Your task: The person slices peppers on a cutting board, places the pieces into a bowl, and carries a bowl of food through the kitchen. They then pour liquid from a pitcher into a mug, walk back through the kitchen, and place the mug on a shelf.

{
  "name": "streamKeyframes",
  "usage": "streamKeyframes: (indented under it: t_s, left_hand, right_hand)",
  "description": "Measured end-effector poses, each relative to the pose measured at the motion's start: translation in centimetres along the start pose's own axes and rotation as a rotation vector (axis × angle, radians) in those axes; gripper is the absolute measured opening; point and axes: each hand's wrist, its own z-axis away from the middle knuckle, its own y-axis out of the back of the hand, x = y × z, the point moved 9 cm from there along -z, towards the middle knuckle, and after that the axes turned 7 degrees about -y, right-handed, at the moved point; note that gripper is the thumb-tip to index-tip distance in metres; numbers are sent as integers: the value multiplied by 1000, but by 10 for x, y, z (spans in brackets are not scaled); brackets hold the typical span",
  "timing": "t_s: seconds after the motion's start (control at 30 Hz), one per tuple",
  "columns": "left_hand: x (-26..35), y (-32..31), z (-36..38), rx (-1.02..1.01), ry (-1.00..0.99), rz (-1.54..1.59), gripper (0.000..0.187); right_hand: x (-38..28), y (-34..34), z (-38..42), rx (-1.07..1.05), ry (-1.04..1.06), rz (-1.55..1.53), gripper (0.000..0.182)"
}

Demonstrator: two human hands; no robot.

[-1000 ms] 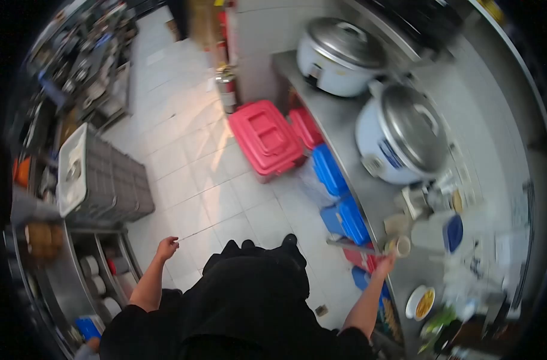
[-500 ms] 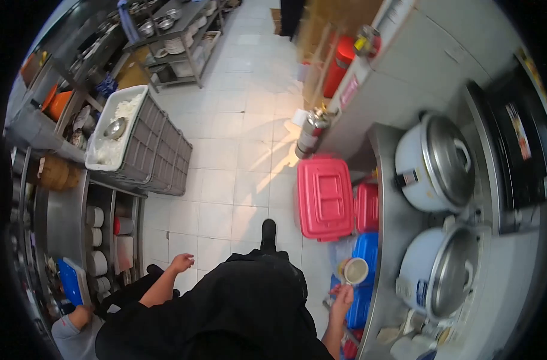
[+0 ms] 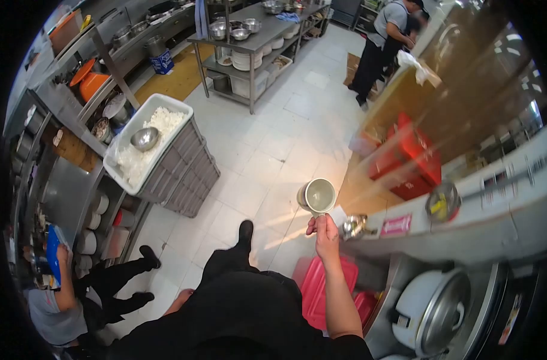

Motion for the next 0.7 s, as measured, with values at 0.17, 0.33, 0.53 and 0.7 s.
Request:
streamKeyframes:
  t_s: [0.17, 0.33, 0.53, 0.7]
  left_hand:
    - [34, 32, -104, -169, 76, -62, 42]
    - [134, 152, -281, -647, -157, -353, 41]
    - [418, 472, -474, 297, -159, -105, 46]
    - [624, 578, -609, 381, -369, -21, 45]
  right_hand:
    - [-7, -29, -133, -48, -91, 9, 40]
    - [-17, -23, -217, 18, -213, 37, 40]
    - [-34, 5, -312, 159, -349, 36, 40]
    - [-52, 48, -443, 225, -288, 31, 41]
